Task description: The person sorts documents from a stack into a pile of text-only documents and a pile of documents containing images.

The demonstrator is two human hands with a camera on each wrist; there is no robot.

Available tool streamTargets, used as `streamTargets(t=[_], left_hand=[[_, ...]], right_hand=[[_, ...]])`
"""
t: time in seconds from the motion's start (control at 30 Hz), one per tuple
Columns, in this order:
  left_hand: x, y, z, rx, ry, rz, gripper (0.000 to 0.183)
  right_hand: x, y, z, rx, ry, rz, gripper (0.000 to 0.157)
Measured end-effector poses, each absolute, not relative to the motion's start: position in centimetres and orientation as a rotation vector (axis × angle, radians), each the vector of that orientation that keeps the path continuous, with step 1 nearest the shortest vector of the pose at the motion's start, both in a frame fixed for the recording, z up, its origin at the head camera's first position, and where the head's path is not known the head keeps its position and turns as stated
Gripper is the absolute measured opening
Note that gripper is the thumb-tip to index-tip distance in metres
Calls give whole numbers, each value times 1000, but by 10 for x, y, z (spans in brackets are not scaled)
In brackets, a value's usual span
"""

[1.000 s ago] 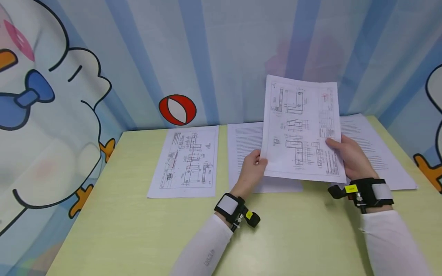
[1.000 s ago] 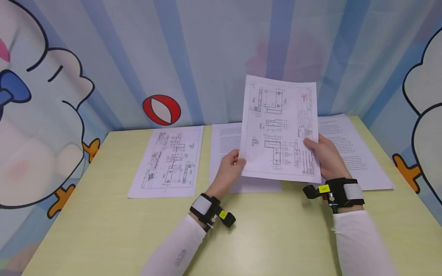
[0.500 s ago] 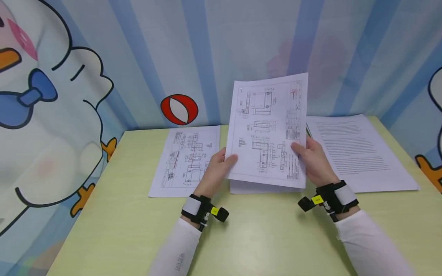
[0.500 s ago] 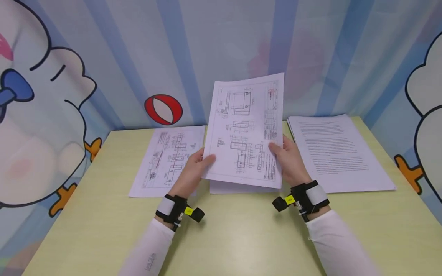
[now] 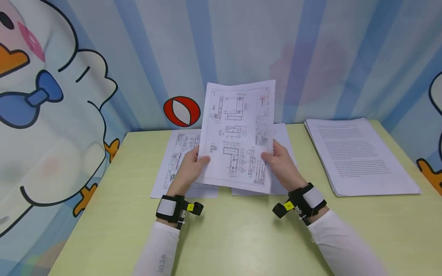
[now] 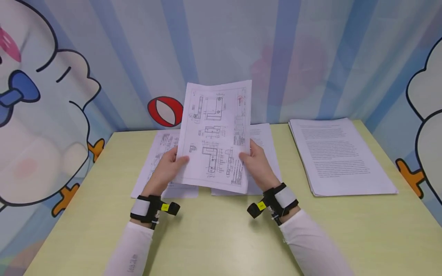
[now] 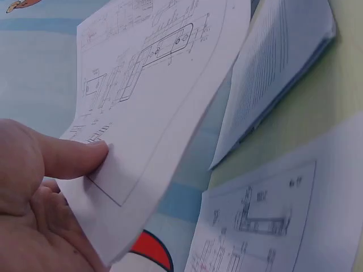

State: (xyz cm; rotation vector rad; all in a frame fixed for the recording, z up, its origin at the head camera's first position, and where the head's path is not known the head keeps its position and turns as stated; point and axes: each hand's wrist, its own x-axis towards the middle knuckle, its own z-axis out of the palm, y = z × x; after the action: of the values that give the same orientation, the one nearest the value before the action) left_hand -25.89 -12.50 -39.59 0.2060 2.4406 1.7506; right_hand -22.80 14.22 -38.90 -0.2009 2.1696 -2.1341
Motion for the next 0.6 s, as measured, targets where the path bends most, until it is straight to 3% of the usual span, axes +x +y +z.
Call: streamTargets(t=[0.6], left_hand=[[-263, -207, -399, -242, 2591, 1493, 39]], right_hand=[[-265, 52, -416, 134, 2351, -1884, 33]])
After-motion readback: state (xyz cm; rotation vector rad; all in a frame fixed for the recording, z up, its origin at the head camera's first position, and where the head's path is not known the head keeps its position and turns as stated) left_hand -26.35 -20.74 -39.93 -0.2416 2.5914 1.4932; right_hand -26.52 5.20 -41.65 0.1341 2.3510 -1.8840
